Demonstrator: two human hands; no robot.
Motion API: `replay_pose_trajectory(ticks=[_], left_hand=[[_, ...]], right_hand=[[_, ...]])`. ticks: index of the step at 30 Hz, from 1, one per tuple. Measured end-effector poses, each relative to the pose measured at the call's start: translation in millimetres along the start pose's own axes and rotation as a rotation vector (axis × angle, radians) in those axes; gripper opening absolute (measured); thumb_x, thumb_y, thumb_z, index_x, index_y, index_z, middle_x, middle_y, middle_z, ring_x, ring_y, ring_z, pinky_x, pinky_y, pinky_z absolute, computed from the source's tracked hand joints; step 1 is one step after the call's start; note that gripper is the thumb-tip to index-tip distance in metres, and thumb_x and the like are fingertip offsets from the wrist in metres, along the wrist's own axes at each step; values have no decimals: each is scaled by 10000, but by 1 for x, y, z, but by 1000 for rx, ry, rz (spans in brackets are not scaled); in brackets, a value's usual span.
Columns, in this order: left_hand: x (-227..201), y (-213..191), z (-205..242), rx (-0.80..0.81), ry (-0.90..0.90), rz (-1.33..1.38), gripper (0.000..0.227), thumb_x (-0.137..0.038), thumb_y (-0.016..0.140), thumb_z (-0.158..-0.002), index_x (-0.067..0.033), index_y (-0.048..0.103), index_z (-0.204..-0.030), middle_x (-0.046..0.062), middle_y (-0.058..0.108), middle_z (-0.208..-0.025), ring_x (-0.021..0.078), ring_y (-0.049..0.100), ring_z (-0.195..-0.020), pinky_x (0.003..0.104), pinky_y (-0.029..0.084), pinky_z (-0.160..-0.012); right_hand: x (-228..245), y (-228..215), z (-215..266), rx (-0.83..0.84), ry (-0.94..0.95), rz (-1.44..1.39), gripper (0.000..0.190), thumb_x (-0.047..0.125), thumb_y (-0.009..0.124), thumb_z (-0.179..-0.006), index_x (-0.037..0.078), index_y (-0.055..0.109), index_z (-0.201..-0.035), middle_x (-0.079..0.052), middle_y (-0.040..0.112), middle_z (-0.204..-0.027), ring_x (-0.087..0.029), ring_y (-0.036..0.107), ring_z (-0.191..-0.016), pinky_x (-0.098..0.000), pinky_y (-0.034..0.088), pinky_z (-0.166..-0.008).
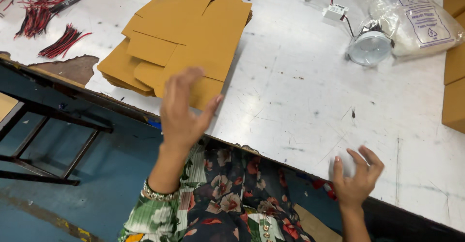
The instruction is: The person assembles flat cardboard boxes, places a packaged cylindrical object and a small white adapter into each, and closes the flaps. The process is repeated multiple times at a workbench with stacks of flat boxes and packaged items nearby.
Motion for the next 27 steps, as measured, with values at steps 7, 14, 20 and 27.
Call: replay_pose_trajectory(ticks=[7,14,20,27], left_hand=[[30,23,-24,271,-159,-316,1082,-720,722,-845,-64,287,-1587,392,383,-1494,527,395,-1371,600,334,-1101],[52,52,-55,400,-76,-442,970,-649,759,-846,-69,376,-1522,425,362,-1450,544,335,-1382,647,242,-1119],[47,46,-40,341,-15,-224,886,-399,868,-769,-58,448,-1472,334,401,-1483,500,365,-1372,583,294,-1158],[14,40,-7,345,90,-64,901,-301,919,-639,-104,494,-1408,296,403,-1447,479,399,-1329,562,330,-1125]], right_hand=[[18,-1,-6,-30,-118,196,159,158,760,-926,80,747,-1065,-104,680,-1253,-300,637,-1112,-380,539,-885],[28,-3,-12,-117,-99,167,70,89,721,-898,86,729,-967,-68,703,-1126,-293,658,-1138,-414,542,-970],[31,-3,-15,-122,-58,130,42,81,720,-877,87,731,-917,-48,723,-1018,-291,670,-1079,-399,544,-932],[46,-6,-30,-43,-47,118,60,148,745,-887,99,735,-921,-51,741,-1015,-293,677,-1091,-397,544,-929]])
Point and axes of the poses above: each hand's wrist, its own z-axis away from the middle knuckle, its own y-axis out of the palm, x = y × z, the point moved 3 cm from there along -z, towards the middle knuckle
